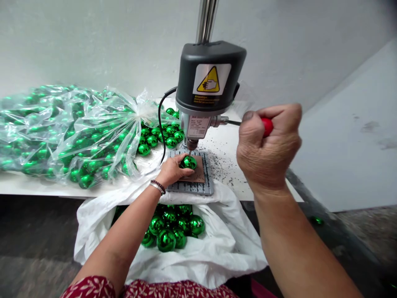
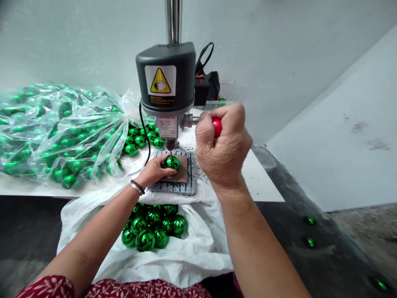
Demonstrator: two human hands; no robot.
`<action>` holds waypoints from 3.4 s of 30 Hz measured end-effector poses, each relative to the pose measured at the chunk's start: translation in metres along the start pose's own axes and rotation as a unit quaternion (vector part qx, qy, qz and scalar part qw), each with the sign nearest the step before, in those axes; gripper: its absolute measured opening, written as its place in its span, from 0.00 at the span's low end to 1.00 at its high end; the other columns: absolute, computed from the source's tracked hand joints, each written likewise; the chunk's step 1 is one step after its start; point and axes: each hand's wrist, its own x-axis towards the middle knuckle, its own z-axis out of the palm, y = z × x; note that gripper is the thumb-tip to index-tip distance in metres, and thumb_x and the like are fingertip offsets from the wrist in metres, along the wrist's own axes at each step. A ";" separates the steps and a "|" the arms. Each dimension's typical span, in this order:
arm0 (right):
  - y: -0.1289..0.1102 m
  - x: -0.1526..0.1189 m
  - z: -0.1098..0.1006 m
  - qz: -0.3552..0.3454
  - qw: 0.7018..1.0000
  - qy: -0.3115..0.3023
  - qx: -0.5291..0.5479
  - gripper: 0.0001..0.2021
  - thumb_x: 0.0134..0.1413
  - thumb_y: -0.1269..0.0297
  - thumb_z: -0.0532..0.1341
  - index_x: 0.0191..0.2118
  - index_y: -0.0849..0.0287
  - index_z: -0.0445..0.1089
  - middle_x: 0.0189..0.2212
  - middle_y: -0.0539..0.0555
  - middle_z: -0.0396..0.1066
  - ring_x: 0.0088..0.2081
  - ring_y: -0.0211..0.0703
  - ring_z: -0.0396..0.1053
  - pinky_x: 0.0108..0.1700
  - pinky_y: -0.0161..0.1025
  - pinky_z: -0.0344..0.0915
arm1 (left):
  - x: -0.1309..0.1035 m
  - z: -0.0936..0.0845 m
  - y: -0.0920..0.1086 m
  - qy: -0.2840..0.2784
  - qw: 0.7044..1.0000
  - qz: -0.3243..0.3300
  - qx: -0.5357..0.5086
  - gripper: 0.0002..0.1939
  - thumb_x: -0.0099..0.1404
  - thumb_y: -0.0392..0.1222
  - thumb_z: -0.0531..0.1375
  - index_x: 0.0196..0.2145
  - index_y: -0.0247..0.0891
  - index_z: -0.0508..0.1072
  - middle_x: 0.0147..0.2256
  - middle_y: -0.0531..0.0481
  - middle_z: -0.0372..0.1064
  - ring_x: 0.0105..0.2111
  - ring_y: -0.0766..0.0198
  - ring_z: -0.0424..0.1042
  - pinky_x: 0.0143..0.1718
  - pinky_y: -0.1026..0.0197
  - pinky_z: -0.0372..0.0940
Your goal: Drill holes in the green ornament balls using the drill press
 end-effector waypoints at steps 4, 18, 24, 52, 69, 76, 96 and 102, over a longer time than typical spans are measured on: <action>0.003 -0.007 0.002 -0.001 1.000 0.011 -0.001 0.09 0.61 0.58 0.53 0.34 0.58 0.59 0.26 0.46 0.61 0.27 0.29 0.59 0.32 0.32 0.56 | 0.000 0.000 0.000 0.001 1.000 0.001 -0.007 0.32 0.48 0.45 0.72 0.52 0.43 0.77 0.41 0.48 0.77 0.46 0.51 0.73 0.55 0.52 0.65; 0.012 -0.034 0.012 -0.032 0.997 0.075 -0.006 0.07 0.62 0.60 0.55 0.34 0.56 0.60 0.26 0.46 0.61 0.26 0.30 0.59 0.30 0.33 0.56 | -0.003 0.000 0.002 -0.016 1.000 0.019 0.003 0.26 0.52 0.44 0.70 0.50 0.42 0.77 0.38 0.51 0.77 0.41 0.54 0.74 0.51 0.54 0.66; 0.018 -0.056 0.012 -0.044 0.996 0.073 0.004 0.07 0.60 0.62 0.56 0.34 0.58 0.60 0.26 0.48 0.62 0.26 0.31 0.59 0.28 0.32 0.56 | -0.003 0.000 0.000 0.005 1.000 0.014 0.009 0.30 0.49 0.44 0.72 0.52 0.42 0.77 0.42 0.48 0.77 0.47 0.52 0.74 0.55 0.53 0.64; 0.000 0.043 0.020 0.089 0.995 -0.011 -0.038 0.18 0.64 0.50 0.53 0.33 0.62 0.61 0.28 0.48 0.61 0.29 0.29 0.57 0.36 0.37 0.57 | 0.026 -0.107 -0.046 0.113 0.921 -0.178 0.327 0.30 0.65 0.40 0.59 0.64 0.37 0.63 0.61 0.33 0.66 0.56 0.47 0.71 0.54 0.51 0.65; -0.001 0.028 0.018 0.054 0.998 0.036 0.018 0.12 0.62 0.57 0.54 0.33 0.61 0.61 0.26 0.46 0.62 0.27 0.27 0.57 0.32 0.32 0.58 | -0.020 -0.092 -0.011 0.042 0.919 -0.088 -0.382 0.23 0.54 0.49 0.68 0.46 0.40 0.71 0.34 0.53 0.73 0.29 0.67 0.74 0.31 0.66 0.67; 0.000 0.029 0.019 0.041 0.998 0.031 0.027 0.15 0.63 0.53 0.53 0.33 0.61 0.60 0.26 0.46 0.59 0.27 0.26 0.55 0.33 0.30 0.58 | -0.026 -0.056 -0.008 -0.036 0.917 -0.115 -0.381 0.26 0.50 0.50 0.71 0.44 0.38 0.72 0.35 0.51 0.74 0.29 0.69 0.71 0.30 0.66 0.65; 0.001 0.032 0.021 0.045 0.996 0.002 0.074 0.11 0.65 0.59 0.53 0.33 0.59 0.55 0.27 0.46 0.55 0.29 0.28 0.54 0.39 0.31 0.61 | -0.007 -0.036 -0.009 -0.009 0.995 -0.019 -0.097 0.31 0.59 0.50 0.64 0.58 0.37 0.68 0.51 0.44 0.73 0.47 0.57 0.72 0.47 0.58 0.68; 0.001 0.032 0.020 0.023 0.997 0.033 0.064 0.11 0.64 0.57 0.52 0.32 0.58 0.55 0.26 0.46 0.55 0.28 0.27 0.53 0.36 0.31 0.60 | 0.002 -0.030 0.001 -0.014 0.999 -0.034 -0.004 0.33 0.55 0.47 0.68 0.56 0.35 0.69 0.49 0.43 0.75 0.48 0.55 0.73 0.53 0.53 0.67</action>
